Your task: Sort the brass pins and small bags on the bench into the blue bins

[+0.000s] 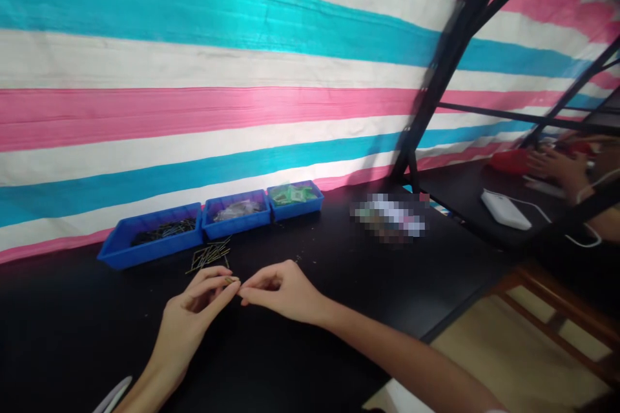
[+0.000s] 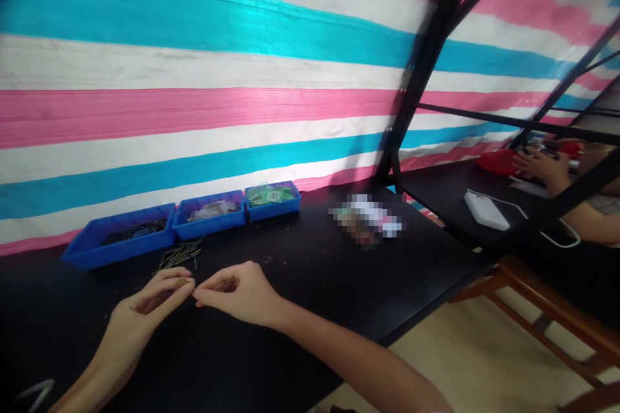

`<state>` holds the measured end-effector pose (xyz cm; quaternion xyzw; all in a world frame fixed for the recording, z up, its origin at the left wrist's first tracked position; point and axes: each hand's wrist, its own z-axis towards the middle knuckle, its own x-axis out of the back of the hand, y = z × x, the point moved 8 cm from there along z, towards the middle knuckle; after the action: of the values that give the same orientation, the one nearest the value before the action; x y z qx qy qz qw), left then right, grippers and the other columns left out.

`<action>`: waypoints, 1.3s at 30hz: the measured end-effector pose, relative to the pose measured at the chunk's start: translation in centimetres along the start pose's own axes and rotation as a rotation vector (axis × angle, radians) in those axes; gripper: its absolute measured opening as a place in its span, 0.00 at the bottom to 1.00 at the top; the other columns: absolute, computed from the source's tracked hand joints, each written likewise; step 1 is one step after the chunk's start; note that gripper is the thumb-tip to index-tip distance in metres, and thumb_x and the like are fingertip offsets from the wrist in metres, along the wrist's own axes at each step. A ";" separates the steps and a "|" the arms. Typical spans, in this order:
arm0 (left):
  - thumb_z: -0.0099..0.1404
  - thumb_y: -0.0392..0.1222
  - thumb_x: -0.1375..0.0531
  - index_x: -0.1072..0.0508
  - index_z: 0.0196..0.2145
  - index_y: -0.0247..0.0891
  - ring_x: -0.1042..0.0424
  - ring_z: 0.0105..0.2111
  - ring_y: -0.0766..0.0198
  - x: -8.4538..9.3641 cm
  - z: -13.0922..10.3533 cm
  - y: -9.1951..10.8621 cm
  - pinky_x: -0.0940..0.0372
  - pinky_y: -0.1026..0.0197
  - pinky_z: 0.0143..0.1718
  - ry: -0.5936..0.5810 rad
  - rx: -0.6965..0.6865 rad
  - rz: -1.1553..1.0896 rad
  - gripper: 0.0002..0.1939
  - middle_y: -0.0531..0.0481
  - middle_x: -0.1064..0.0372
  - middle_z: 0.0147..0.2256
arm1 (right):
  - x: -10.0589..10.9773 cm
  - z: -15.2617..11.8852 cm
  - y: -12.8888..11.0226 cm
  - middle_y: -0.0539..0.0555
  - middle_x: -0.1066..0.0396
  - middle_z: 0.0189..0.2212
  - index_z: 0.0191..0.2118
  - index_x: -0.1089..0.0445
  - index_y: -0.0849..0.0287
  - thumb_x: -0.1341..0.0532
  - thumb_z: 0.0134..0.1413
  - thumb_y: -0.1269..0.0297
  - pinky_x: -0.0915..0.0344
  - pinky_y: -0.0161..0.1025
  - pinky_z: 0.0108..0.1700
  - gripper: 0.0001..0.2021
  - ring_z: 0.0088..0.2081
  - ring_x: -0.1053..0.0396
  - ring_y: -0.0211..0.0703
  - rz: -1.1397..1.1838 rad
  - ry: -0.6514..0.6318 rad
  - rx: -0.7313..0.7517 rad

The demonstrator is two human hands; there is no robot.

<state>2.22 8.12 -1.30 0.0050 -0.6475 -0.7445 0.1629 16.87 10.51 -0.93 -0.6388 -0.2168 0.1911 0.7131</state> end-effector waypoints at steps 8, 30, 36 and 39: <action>0.46 0.51 0.35 0.24 0.23 0.46 0.32 0.28 0.62 -0.3 0.2 0.2 0.35 0.63 0.24 0.002 -0.063 0.123 0.08 0.49 0.33 0.34 | 1.7 0.6 -0.5 0.54 0.26 0.26 0.33 0.25 0.63 0.38 0.45 0.55 0.37 0.33 0.31 0.15 0.27 0.32 0.36 -0.028 0.118 0.062; 0.58 0.39 0.47 0.40 0.12 0.37 0.41 0.21 0.70 -3.0 -3.8 4.3 0.46 0.66 0.23 -0.237 -0.369 0.366 0.18 0.54 0.40 0.17 | -1.8 8.5 -1.5 0.56 0.26 0.24 0.30 0.25 0.65 0.37 0.41 0.51 0.34 0.38 0.32 0.19 0.24 0.33 0.37 -0.199 -0.045 0.018; 0.55 0.38 0.45 0.39 0.12 0.37 0.40 0.21 0.70 -3.5 -4.5 4.4 0.45 0.67 0.22 -0.316 -0.465 0.432 0.16 0.55 0.36 0.16 | -4.9 12.3 -3.6 0.58 0.27 0.41 0.49 0.32 0.59 0.38 0.45 0.54 0.35 0.43 0.45 0.24 0.40 0.29 0.42 -0.071 -0.093 0.107; 0.54 0.37 0.43 0.37 0.11 0.37 0.40 0.21 0.68 -3.3 -4.4 4.6 0.47 0.66 0.21 -0.300 -0.512 0.496 0.16 0.53 0.35 0.15 | -4.3 11.5 -2.7 0.58 0.27 0.40 0.49 0.33 0.59 0.39 0.47 0.58 0.34 0.45 0.44 0.22 0.40 0.29 0.44 -0.258 -0.099 0.171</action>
<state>7.33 4.23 1.73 -0.3017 -0.4388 -0.8124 0.2376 6.86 17.37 2.56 -0.5323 -0.3151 0.1469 0.7718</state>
